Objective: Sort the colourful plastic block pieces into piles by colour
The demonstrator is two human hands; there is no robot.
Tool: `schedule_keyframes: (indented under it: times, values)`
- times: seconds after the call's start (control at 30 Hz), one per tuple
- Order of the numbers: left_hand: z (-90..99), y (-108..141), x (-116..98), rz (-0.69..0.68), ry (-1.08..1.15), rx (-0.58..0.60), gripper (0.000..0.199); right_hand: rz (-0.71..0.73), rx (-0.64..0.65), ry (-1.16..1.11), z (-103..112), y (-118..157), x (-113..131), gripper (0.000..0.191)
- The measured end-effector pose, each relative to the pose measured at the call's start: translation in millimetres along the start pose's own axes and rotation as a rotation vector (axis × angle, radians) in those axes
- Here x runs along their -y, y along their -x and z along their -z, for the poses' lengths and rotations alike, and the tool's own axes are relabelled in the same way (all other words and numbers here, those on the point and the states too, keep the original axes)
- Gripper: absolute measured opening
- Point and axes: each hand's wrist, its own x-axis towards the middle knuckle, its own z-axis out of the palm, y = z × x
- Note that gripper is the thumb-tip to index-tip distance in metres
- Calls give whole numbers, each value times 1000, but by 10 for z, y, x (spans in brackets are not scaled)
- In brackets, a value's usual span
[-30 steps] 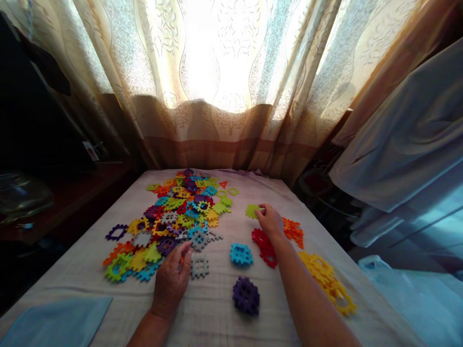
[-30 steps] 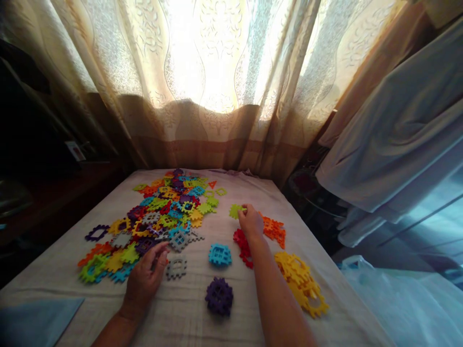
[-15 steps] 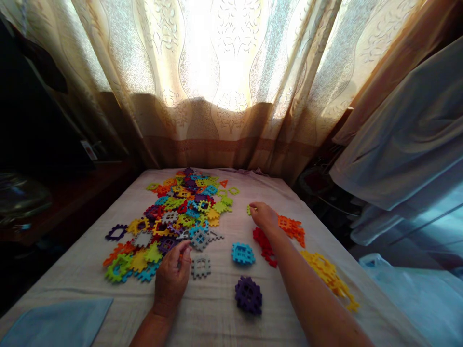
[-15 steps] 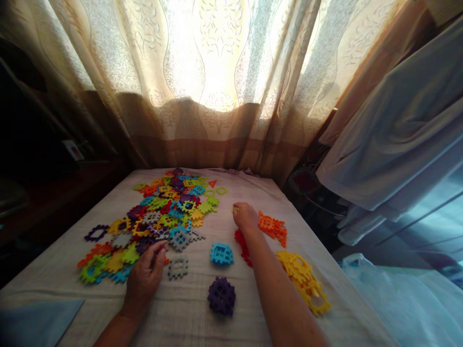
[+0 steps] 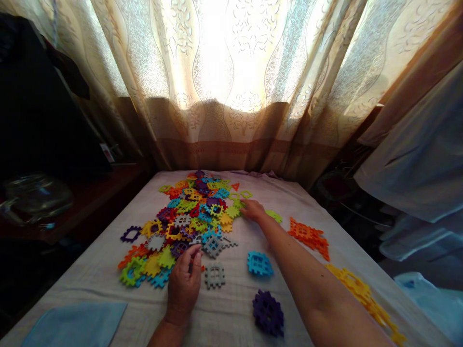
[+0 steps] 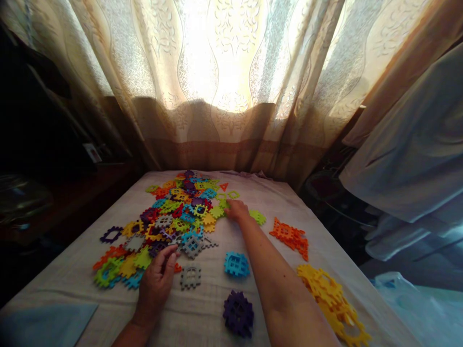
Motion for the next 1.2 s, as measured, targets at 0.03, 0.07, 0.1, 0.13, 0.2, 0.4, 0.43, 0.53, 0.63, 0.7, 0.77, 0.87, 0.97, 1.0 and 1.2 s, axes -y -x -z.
schedule_keyframes:
  times: [0.03, 0.07, 0.1, 0.13, 0.2, 0.4, 0.43, 0.53, 0.63, 0.7, 0.77, 0.87, 0.97, 1.0, 1.2]
  values:
    - [5, -2, -10, 3, 2, 6, 35, -5, -4, 0, -14, -10, 5, 45]
    - [10, -4, -20, 7, 6, 10, 35, -12, -11, -2, -25, -12, 11, 44]
    - [14, -5, -31, 12, 11, 11, 34, -19, -23, -6, -31, -6, 14, 44]
    - [16, -6, -40, 16, 17, 10, 34, -24, -36, -12, -30, 6, 11, 45]
    - [16, -6, -52, 22, 28, 1, 34, -29, -66, -27, -6, 51, -23, 48]
    - [-3, -7, -28, 30, 35, -3, 36, -84, -137, -31, 236, 323, -432, 49]
    - [-3, -9, -25, 27, 34, 0, 36, -105, -143, -25, 282, 382, -522, 49]
    - [3, -17, -31, 15, 34, 2, 36, -162, -146, -3, 371, 549, -742, 49]
    - [12, -22, -42, 8, 38, 0, 36, -176, -143, 20, 367, 668, -853, 49]
    - [11, -19, -37, 5, 38, 2, 36, -163, -146, 32, 325, 712, -877, 48]
    - [2, -14, -20, 5, 37, 0, 36, -148, -151, 46, 276, 736, -878, 48]
    - [-14, -8, 5, 7, 40, -5, 36, -151, -146, 81, 234, 753, -849, 50]
    - [-16, -12, -4, 8, 45, -8, 35, -139, -175, 106, 253, 756, -761, 50]
    - [-14, -15, -14, 6, 49, -8, 35, -123, -192, 105, 266, 752, -709, 49]
    - [6, -23, -50, 9, 57, -10, 34, 14, -170, 54, 223, 673, -172, 37]
